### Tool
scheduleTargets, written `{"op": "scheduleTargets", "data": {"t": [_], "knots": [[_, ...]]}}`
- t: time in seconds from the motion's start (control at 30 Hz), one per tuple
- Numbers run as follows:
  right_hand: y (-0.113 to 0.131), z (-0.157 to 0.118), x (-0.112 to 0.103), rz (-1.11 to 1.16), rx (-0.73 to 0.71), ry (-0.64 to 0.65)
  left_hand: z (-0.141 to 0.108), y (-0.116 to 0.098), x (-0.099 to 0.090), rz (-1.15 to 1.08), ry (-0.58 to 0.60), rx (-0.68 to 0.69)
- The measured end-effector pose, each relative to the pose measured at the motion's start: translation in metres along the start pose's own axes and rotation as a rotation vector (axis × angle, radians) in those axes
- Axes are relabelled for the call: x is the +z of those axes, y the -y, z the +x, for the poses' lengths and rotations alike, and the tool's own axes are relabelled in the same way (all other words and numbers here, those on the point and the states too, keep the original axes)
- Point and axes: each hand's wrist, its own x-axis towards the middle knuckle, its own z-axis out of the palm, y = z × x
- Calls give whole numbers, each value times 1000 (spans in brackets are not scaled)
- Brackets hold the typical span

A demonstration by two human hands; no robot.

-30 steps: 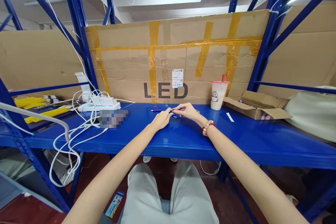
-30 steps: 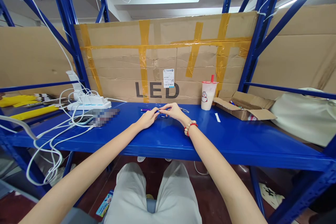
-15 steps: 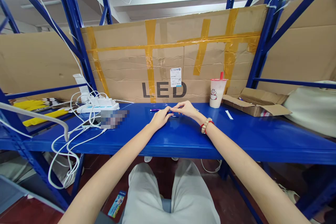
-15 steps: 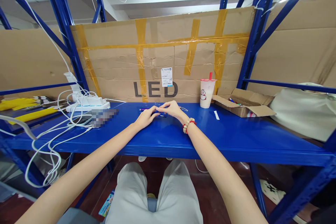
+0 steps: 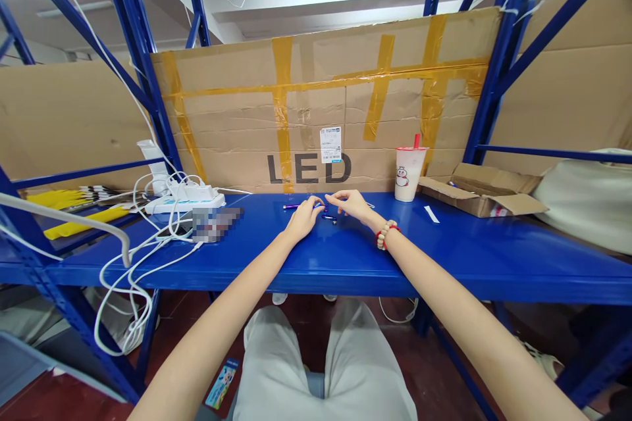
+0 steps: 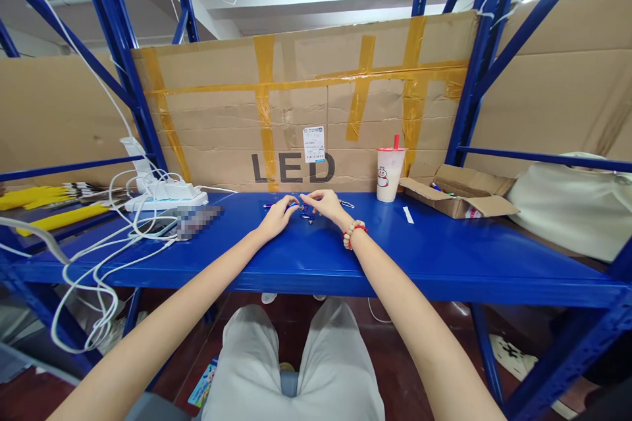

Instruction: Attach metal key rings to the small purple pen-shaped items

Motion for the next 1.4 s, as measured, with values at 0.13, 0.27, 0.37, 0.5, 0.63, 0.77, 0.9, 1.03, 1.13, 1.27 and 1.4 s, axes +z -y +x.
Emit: {"op": "scheduleTargets", "data": {"t": [0.13,0.27,0.37,0.5,0.63,0.77,0.9,1.03,1.13,1.27,1.4], "knots": [[-2,-2,-6,-252,97,-52,-2,-4,-3,-14,10,-48],[1,-5,-9,-302,70,-121,-4,-9,-5,-22,-16,-57],[1,-9,-11,-407,84,-66,-6,-10,-4,7,-12,-50],[1,-12,-12,-576,162,43,-6,-10,-4,25,-9,-48],[1,-9,-9,-413,20,-12,-6,-13,-7,46,-122,-24],[4,-8,1,-93,-148,181,-6,-17,-10,54,-270,-41],[11,-12,11,-38,-151,277,-7,-21,-10,79,-229,-74],[10,-14,14,-33,-158,283,-8,-20,-8,103,-141,-46],[5,-11,13,-31,-144,259,-7,-18,-10,97,-158,-47],[0,-9,12,-17,-164,180,-3,-8,-17,133,-309,-226],[1,-9,10,-11,-138,171,1,14,-36,203,-402,-472]]}}
